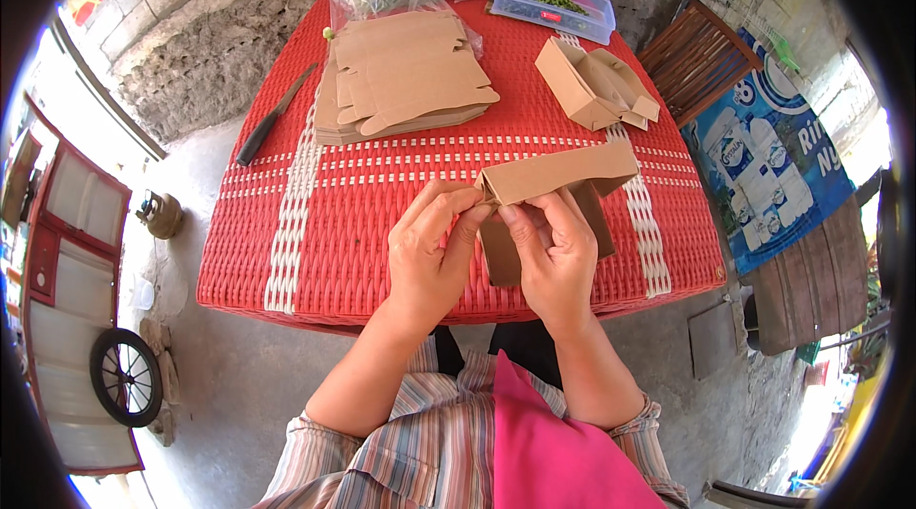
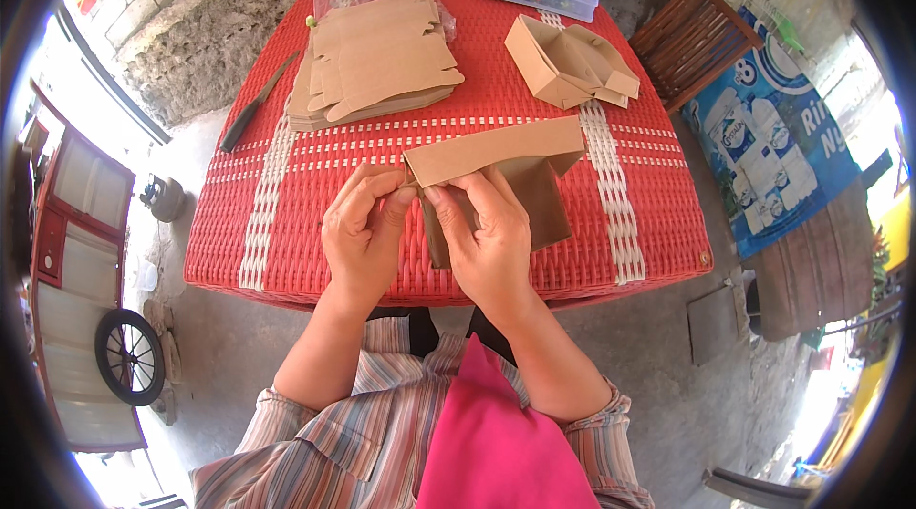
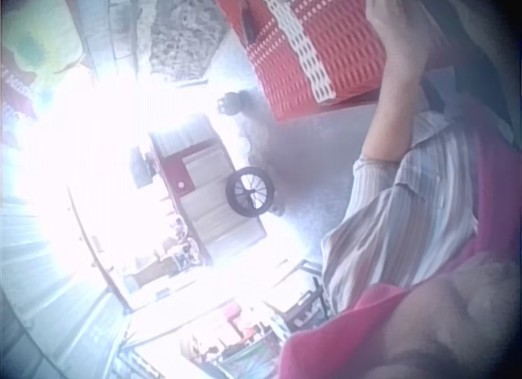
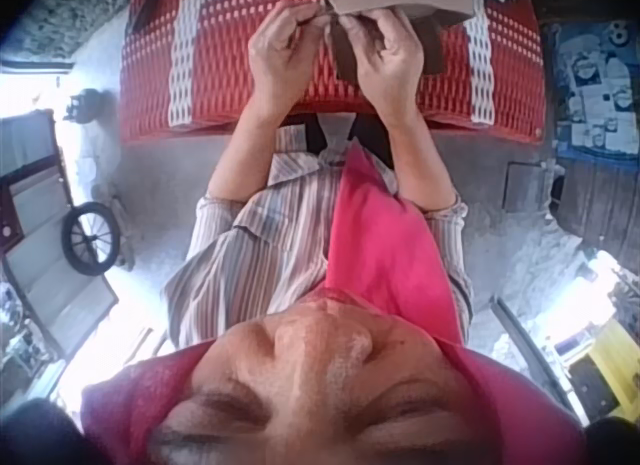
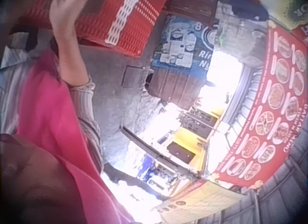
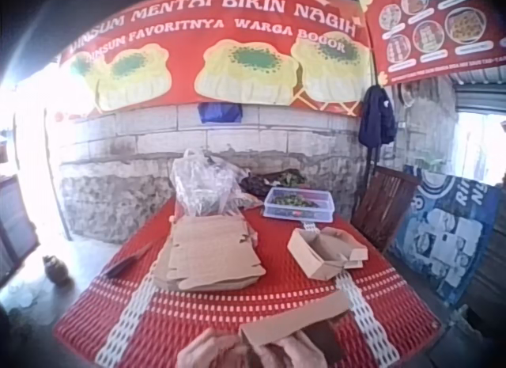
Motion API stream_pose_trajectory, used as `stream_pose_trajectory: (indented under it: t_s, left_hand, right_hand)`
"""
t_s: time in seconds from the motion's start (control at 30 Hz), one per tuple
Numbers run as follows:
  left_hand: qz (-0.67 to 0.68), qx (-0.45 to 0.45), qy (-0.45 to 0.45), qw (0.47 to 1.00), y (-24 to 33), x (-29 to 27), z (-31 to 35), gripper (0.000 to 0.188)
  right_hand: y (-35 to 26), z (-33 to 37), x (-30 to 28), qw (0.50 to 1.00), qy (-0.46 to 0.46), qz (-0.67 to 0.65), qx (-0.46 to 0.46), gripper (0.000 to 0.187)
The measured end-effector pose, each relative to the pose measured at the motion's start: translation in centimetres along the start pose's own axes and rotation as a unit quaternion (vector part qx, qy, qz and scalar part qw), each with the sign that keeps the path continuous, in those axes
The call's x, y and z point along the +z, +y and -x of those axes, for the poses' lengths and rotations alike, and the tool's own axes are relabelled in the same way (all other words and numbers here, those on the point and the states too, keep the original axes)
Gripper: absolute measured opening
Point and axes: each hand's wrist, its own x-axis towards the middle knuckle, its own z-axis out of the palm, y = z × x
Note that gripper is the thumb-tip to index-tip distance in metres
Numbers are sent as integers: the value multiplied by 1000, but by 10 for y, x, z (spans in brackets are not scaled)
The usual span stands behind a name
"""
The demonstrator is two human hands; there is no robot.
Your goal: The person assembles flat cardboard sheets into small rectangular boxes by hand. They fold the side flaps, tuck the tabs into slots, and press the edges to form the box structure. The person repeats this process for multiple units, stacking the finished boxes on the table.
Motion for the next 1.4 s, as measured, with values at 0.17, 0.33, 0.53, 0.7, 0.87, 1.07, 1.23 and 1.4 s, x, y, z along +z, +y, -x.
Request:
stream_pose_trajectory:
  t_s: [0.17, 0.33, 0.53, 0.7, 0.87, 1.07, 1.23, 1.4]
  left_hand:
    - [2, -51, 1, 999, 0, -3, -1, 11]
    - [13, -38, 3, 999, -4, -4, -2, 11]
    - [42, -50, 10, 998, -5, -7, -3, 14]
    - [36, -6, 47, 998, -8, -3, 4, 14]
    - [43, 14, -14, 999, -5, -6, -3, 14]
    - [153, -68, -33, 985, -14, -6, -2, 15]
    - [43, -7, -34, 998, -6, -2, 4, 31]
    - [-62, 60, 63, 994, -9, 14, 18, 42]
  right_hand:
    - [-4, -5, -2, 999, -31, 12, 8, 12]
    - [-12, -10, -1, 972, -9, -152, 180, 11]
    - [1, -2, -5, 984, -42, -134, 112, 18]
    - [2, -4, -5, 986, -53, -106, 113, 17]
    - [0, -5, -9, 989, -49, -101, 92, 14]
    - [2, -7, -8, 993, -58, -67, 74, 16]
    - [9, -5, -7, 982, -27, -133, 129, 20]
    - [1, -4, -5, 998, -38, -6, 53, 20]
